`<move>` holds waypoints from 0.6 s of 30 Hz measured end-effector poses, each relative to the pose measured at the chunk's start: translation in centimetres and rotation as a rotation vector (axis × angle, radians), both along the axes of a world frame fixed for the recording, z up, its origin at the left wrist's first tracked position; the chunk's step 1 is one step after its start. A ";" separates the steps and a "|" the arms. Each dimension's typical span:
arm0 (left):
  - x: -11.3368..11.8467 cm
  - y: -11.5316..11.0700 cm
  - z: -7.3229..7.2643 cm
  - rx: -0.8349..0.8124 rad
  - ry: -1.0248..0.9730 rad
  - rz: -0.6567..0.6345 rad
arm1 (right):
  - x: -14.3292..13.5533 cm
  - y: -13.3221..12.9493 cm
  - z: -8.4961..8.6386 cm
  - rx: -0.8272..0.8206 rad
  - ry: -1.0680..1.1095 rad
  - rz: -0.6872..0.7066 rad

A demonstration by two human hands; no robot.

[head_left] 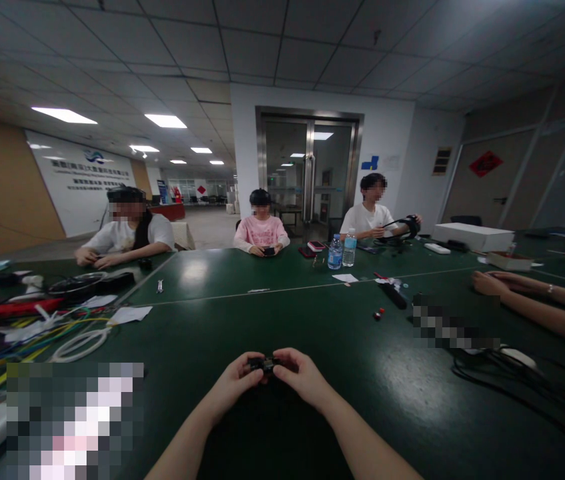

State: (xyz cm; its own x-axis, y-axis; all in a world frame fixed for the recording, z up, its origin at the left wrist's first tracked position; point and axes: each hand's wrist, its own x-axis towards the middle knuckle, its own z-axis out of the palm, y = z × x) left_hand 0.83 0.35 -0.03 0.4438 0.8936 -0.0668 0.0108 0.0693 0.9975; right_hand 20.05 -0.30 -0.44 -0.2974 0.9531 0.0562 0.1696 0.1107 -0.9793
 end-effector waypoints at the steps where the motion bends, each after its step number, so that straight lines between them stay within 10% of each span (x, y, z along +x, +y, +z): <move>1: 0.0 0.0 0.0 -0.002 0.006 -0.002 | 0.0 -0.1 0.1 -0.004 0.000 -0.001; 18: 0.0 0.2 -0.2 0.004 0.005 0.004 | 0.0 0.4 -0.6 -0.016 0.022 0.004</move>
